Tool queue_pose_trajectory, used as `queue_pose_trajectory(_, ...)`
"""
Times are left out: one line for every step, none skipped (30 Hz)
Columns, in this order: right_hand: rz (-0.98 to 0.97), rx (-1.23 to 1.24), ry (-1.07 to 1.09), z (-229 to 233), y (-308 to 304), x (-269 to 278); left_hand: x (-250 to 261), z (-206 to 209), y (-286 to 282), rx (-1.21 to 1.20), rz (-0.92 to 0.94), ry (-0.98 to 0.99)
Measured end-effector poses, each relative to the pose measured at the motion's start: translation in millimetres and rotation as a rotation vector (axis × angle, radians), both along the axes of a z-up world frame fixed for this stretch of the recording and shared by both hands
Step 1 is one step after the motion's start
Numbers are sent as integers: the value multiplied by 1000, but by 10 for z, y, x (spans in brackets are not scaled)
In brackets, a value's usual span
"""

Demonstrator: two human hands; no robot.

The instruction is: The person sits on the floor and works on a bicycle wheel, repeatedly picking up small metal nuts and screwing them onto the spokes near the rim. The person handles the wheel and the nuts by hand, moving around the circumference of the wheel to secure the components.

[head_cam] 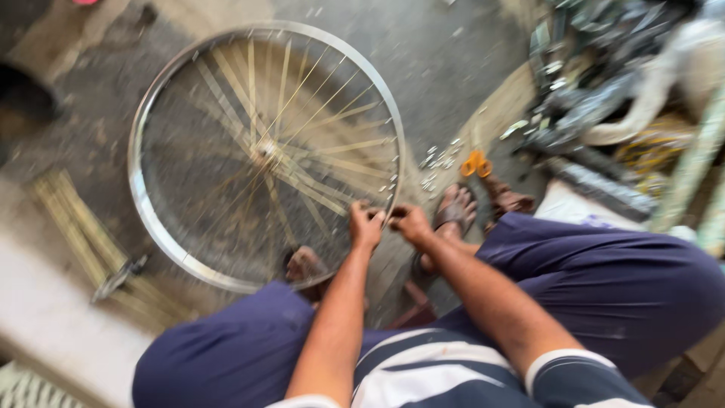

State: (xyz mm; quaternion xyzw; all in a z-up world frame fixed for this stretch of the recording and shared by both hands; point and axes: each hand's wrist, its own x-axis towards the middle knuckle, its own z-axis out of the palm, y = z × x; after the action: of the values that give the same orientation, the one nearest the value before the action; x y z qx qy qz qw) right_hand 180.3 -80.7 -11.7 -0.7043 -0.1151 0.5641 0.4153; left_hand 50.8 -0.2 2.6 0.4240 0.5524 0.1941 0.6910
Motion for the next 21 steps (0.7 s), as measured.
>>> queue_pose_trajectory(5, 21, 21, -47, -22, 15, 6, 9, 1, 136, -34, 167)
queue_pose_trajectory(5, 40, 46, -92, -54, 7, 8, 39, -4, 269, -80, 338)
queue_pose_trajectory(-6, 23, 58, -130, -82, -12, 22, 86, -24, 261, -109, 433)
queue_pose_trajectory(-22, 7, 59, -148, -97, 6, 69, 132, -30, 256, -143, 516)
queue_pose_trajectory(-19, 17, 64, -154, -113, -1, 55, 168, -39, 248, -157, 533)
queue_pose_trajectory(-19, 25, 60, -141, -113, 13, 58, 184, -35, 240, -174, 540)
queue_pose_trajectory(-11, 28, 53, -117, -91, -8, 17, 188, -9, 211, -136, 402)
queue_pose_trajectory(-6, 30, 43, -70, -87, 3, 1, 225, 11, 182, -99, 260)
queue_pose_trajectory(-2, 33, 32, -7, -86, 9, -9, 273, 20, 153, -60, 118)
queue_pose_trajectory(8, 19, 18, 47, -59, 16, 8, 335, 48, 170, -115, 255)
queue_pose_trajectory(18, 6, 5, 98, -36, 13, 35, 421, 74, 187, -172, 391)
queue_pose_trajectory(31, -7, -10, 144, -25, 12, 72, 527, 101, 204, -225, 526)
queue_pose_trajectory(48, -21, -29, 190, -34, 0, 86, 655, 131, 196, -300, 618)
queue_pose_trajectory(70, -29, -51, 219, -14, 13, 100, 782, 201, 192, -369, 709)
queue_pose_trajectory(92, -37, -72, 240, 1, 23, 108, 904, 280, 187, -439, 800)
queue_pose_trajectory(83, -30, -46, 255, 8, 25, 103, 1005, 371, 173, -510, 825)
queue_pose_trajectory(73, -23, -20, 264, 13, 27, 90, 1073, 478, 160, -582, 848)
queue_pose_trajectory(60, -17, 6, 269, 7, 27, 85, 1110, 568, 147, -659, 870)
queue_pose_trajectory(58, -14, 3, 265, 19, 36, 80, 1118, 644, 374, -700, 816)
queue_pose_trajectory(60, -15, 3, 258, 26, 37, 59, 1104, 691, 594, -734, 756)
queue_pose_trajectory(62, -16, 4, 261, 19, 27, 50, 1078, 720, 813, -764, 689)
